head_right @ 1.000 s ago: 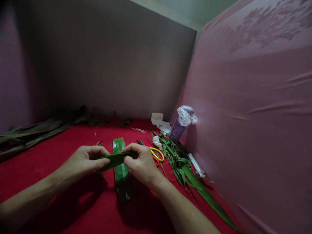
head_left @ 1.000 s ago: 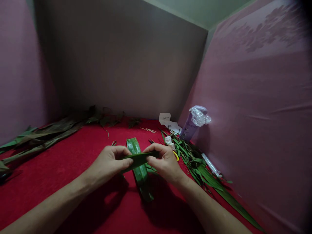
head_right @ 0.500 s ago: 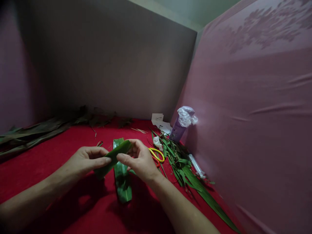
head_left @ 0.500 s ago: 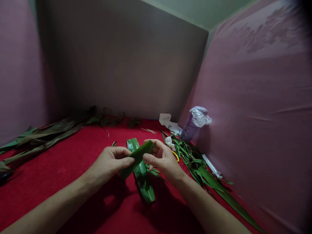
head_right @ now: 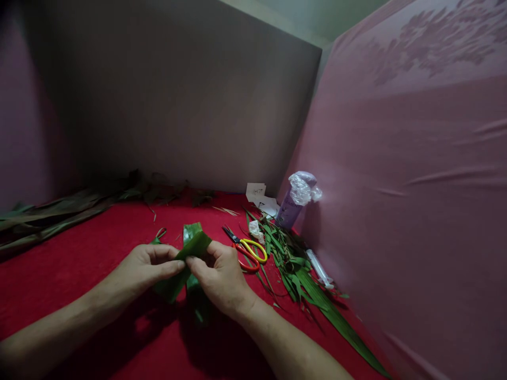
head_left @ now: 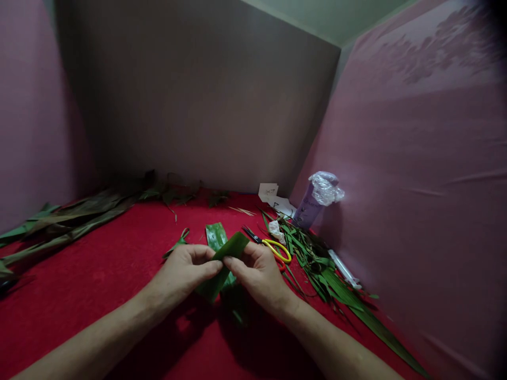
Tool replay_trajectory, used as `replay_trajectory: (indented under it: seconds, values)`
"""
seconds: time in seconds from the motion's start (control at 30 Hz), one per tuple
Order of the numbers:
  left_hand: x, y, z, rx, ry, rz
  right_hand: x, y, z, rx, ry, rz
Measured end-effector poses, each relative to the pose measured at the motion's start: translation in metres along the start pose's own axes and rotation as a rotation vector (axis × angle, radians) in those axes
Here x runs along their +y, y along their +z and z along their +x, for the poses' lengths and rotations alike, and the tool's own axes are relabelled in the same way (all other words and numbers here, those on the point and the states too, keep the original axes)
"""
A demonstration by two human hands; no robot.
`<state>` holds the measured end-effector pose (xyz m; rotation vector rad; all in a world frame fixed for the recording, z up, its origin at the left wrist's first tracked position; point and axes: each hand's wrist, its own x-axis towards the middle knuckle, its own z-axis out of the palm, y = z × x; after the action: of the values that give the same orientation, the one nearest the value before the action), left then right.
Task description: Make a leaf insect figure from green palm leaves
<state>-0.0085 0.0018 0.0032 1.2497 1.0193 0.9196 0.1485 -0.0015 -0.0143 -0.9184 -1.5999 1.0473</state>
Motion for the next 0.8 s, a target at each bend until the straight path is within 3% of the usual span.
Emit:
replay_trajectory:
  seconds: [0.23,0.8]
  values:
    - [-0.0013,-0.0021,0.0001,0.020,-0.037,-0.044,-0.0046,-0.0031,-0.0038,0.021,-0.376,-0.593]
    - [-0.0030,-0.0020,-0.0006,0.009,-0.026,-0.107,-0.0048,-0.0067,-0.0062,0.104,-0.716,-0.874]
